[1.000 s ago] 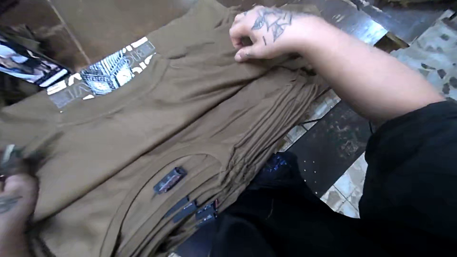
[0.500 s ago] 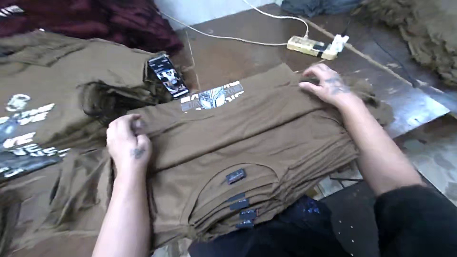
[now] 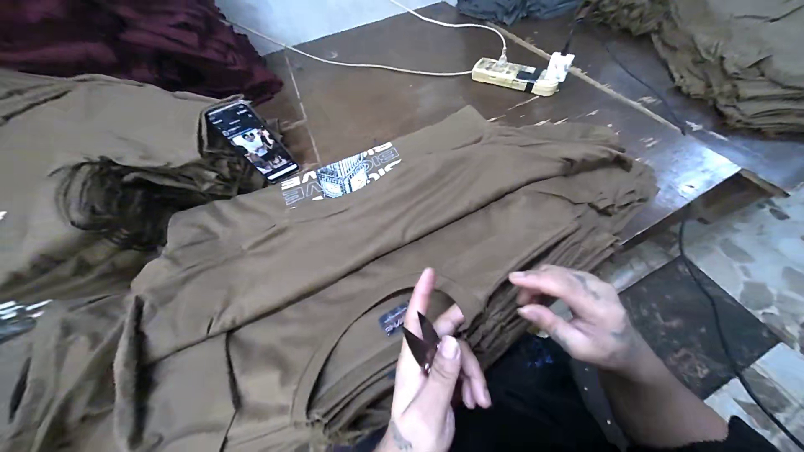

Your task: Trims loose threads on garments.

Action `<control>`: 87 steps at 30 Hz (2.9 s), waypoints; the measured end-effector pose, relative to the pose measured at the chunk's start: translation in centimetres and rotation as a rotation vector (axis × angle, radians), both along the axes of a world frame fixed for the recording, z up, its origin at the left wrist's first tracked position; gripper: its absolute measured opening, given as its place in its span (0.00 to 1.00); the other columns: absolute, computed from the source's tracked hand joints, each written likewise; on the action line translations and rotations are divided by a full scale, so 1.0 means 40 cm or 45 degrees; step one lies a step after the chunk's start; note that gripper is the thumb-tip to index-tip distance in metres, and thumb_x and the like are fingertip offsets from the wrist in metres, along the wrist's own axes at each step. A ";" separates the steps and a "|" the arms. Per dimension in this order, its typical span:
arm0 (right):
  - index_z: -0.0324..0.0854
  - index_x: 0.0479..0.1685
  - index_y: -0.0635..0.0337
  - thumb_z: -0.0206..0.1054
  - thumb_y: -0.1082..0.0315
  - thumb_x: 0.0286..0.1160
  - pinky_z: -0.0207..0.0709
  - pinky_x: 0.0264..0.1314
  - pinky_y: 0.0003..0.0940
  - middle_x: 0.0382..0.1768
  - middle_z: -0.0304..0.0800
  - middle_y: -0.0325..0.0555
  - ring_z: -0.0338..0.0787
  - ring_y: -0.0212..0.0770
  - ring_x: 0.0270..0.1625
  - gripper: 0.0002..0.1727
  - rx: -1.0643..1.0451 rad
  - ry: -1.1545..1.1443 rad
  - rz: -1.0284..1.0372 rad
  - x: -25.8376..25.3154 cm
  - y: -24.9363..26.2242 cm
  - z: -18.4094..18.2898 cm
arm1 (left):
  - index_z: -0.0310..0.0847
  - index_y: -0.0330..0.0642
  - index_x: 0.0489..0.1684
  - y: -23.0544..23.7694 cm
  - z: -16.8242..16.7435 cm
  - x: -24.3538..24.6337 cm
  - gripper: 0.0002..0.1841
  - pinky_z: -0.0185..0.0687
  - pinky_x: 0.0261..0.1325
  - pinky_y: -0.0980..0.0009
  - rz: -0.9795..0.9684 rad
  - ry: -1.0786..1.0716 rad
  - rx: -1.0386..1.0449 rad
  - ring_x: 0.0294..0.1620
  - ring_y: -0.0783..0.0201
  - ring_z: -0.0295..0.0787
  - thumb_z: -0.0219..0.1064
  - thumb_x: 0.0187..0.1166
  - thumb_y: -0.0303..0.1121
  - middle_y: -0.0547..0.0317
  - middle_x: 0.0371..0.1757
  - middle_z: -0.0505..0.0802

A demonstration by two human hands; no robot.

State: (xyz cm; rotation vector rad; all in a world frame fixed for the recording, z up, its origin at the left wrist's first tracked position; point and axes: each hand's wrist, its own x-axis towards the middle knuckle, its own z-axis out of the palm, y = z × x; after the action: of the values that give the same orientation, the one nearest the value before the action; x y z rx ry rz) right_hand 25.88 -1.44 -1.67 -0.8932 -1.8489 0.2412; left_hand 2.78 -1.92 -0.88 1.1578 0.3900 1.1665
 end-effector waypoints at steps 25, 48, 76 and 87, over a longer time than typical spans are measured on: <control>0.86 0.43 0.59 0.65 0.64 0.87 0.87 0.59 0.26 0.44 0.94 0.45 0.93 0.33 0.52 0.09 -0.043 0.144 0.403 0.005 -0.023 -0.004 | 0.87 0.56 0.68 0.086 0.131 -0.069 0.20 0.78 0.30 0.61 0.261 1.591 1.430 0.35 0.58 0.88 0.55 0.83 0.39 0.60 0.39 0.91; 0.84 0.44 0.58 0.65 0.65 0.87 0.88 0.56 0.26 0.43 0.92 0.42 0.93 0.33 0.50 0.07 0.034 0.240 0.425 -0.034 -0.013 0.000 | 0.89 0.54 0.65 0.074 0.123 -0.055 0.19 0.72 0.25 0.63 0.497 1.613 1.548 0.28 0.58 0.85 0.57 0.81 0.31 0.59 0.35 0.92; 0.85 0.51 0.60 0.56 0.69 0.71 0.80 0.37 0.47 0.36 0.88 0.51 0.90 0.49 0.38 0.16 -0.369 -0.851 0.894 -0.036 0.239 0.083 | 0.89 0.38 0.36 0.066 -0.045 -0.010 0.08 0.84 0.42 0.78 0.527 0.921 0.821 0.38 0.71 0.88 0.72 0.77 0.35 0.56 0.36 0.91; 0.87 0.39 0.59 0.62 0.60 0.87 0.84 0.49 0.33 0.34 0.94 0.50 0.93 0.42 0.40 0.14 0.433 -0.458 0.078 -0.023 0.167 -0.012 | 0.81 0.36 0.61 0.075 0.011 -0.016 0.17 0.86 0.22 0.79 0.341 0.913 0.197 0.22 0.77 0.88 0.50 0.93 0.37 0.69 0.30 0.92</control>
State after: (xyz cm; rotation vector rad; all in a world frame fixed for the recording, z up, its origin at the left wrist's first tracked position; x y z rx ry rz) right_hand 24.95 5.24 -2.14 -0.6722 -2.1670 -0.2077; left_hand 2.16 1.07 -0.42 1.6880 1.0390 0.9855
